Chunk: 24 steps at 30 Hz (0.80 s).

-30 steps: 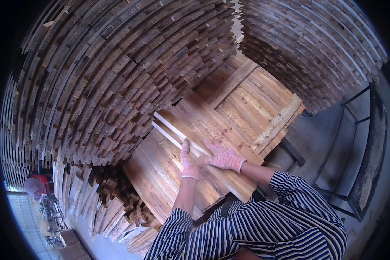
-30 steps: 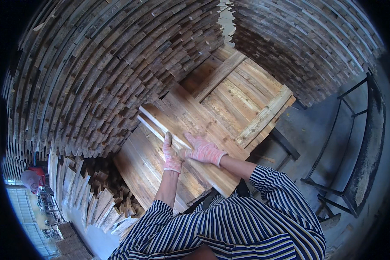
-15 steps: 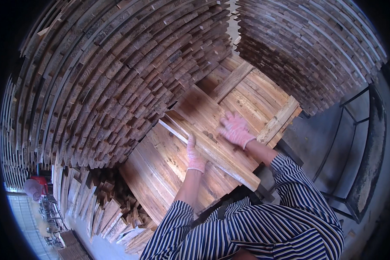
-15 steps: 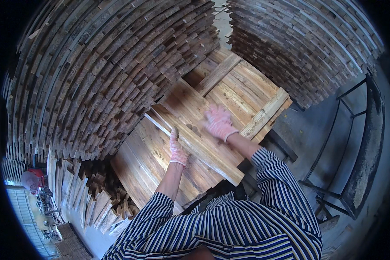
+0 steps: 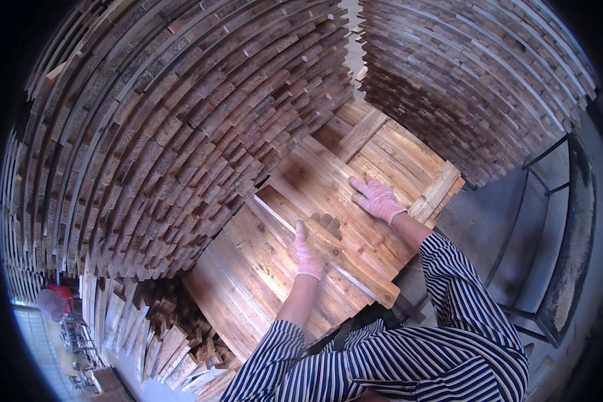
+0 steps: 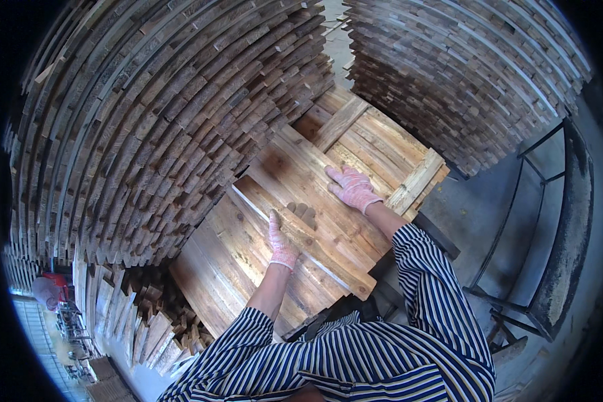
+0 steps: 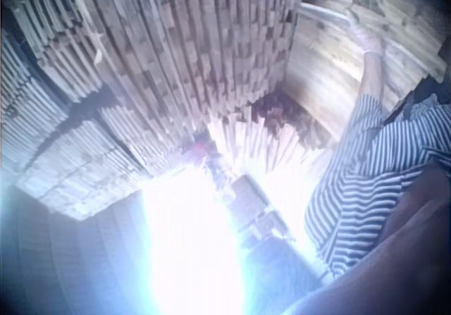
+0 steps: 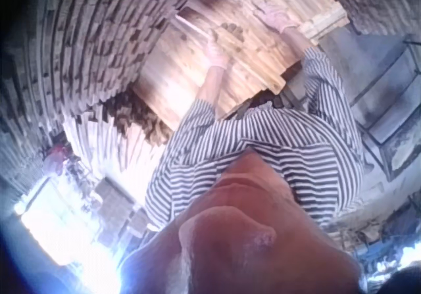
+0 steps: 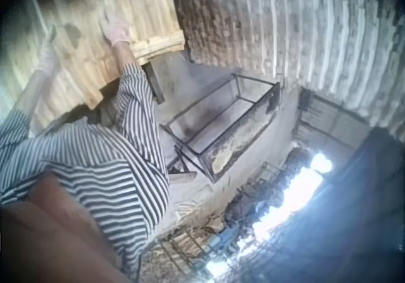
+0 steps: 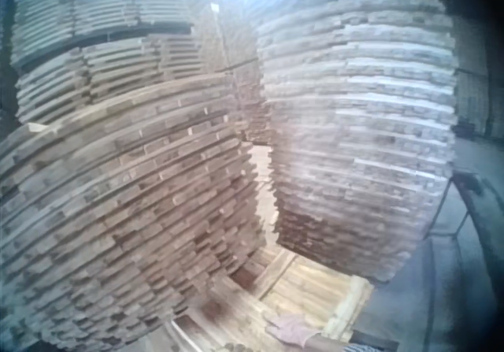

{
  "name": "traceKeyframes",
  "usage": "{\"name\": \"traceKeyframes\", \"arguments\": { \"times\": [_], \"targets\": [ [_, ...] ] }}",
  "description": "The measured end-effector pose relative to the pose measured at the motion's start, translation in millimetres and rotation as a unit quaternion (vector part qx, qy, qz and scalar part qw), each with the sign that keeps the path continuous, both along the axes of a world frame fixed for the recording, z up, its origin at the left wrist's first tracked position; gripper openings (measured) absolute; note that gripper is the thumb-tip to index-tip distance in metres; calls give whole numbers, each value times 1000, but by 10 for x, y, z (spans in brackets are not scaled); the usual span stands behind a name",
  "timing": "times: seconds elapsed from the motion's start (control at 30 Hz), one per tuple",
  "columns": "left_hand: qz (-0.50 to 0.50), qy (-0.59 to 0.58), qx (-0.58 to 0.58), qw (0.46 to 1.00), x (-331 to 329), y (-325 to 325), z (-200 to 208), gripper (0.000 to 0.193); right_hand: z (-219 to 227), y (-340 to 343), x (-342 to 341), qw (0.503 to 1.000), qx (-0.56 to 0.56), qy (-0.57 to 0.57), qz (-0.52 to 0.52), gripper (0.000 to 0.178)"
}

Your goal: The person repeatedly picks up wooden planks from a large pile and places them onto a stack on a pallet. The task involves lifting, turning, and aligning the planks by hand in a warehouse setting.

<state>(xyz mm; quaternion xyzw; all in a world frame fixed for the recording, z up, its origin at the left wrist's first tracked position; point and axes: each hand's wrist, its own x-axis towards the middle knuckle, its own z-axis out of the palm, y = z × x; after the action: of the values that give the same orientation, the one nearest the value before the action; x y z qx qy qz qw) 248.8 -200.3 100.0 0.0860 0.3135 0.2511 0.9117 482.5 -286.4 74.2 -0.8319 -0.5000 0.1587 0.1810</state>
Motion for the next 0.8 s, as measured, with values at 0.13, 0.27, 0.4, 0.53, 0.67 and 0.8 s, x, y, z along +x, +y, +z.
{"name": "traceKeyframes", "arguments": {
  "times": [0.13,0.27,0.4,0.53,0.67,0.8],
  "targets": [
    [37,22,-19,999,-93,83,-35,74,477,115,-430,997,-55,-7,47,77],
    [-20,155,20,987,485,5,359,95,780,-216,-701,977,32,196,82,85],
    [-342,389,649,557,323,34,228,129,939,-250,-231,961,16,276,-17,85],
    [-427,414,716,365,55,-90,182,139,551,-149,484,991,-8,89,-101,74],
    [-429,398,678,444,-101,-28,338,132,66,120,134,997,-20,44,-58,63],
    [-387,396,695,458,-350,-96,410,123,84,84,-75,999,-20,-49,-13,62]
  ]
}}
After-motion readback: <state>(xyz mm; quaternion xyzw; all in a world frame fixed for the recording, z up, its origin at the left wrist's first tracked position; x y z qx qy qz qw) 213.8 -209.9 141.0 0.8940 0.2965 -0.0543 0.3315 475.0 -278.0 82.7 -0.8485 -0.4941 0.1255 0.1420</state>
